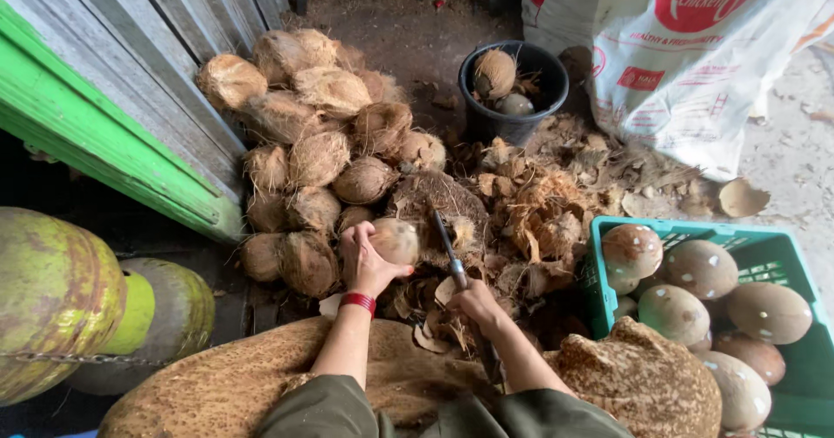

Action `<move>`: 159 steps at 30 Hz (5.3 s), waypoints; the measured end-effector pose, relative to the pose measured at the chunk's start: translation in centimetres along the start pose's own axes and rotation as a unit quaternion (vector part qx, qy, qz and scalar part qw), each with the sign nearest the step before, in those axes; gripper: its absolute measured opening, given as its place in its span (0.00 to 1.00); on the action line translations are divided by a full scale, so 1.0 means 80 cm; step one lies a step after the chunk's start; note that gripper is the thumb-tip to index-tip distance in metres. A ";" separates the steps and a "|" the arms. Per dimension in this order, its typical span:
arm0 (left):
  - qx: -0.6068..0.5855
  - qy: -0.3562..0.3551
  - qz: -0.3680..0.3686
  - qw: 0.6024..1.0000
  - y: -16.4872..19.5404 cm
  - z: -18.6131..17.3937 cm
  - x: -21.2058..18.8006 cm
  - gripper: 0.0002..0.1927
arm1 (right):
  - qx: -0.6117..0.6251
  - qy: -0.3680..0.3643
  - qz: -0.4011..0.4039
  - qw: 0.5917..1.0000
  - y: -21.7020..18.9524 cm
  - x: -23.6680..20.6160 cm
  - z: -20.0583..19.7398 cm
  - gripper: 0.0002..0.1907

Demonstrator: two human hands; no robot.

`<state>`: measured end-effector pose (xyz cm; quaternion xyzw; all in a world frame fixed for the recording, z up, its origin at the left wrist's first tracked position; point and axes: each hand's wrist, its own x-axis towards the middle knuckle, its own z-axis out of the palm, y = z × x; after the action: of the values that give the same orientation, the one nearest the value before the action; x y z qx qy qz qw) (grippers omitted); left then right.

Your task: The person sits on the ground and husks coconuts one at a time, holding each coconut in one hand and chopping off the fibrous husk with a machete. Husked coconuts are placed into a green plastic crate, and discarded husks pile on the ground.

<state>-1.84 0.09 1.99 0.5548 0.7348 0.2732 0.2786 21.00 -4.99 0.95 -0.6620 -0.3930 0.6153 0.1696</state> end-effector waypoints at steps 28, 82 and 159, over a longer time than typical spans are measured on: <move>0.019 -0.171 0.009 0.985 0.037 -0.008 0.017 0.67 | 0.028 -0.059 -0.088 0.994 -0.041 -0.092 -0.006 0.08; -0.062 -0.155 0.023 0.986 0.050 -0.006 0.019 0.60 | 0.077 0.116 -0.466 0.874 -0.044 -0.084 -0.007 0.04; -0.004 -0.111 0.008 0.994 0.051 -0.009 0.024 0.58 | 0.105 0.042 0.004 0.994 -0.022 -0.027 0.015 0.08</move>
<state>-0.07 2.82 5.20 0.5864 0.6938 0.2148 0.3587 19.43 -5.73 3.44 -0.6673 -0.3157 0.6257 0.2520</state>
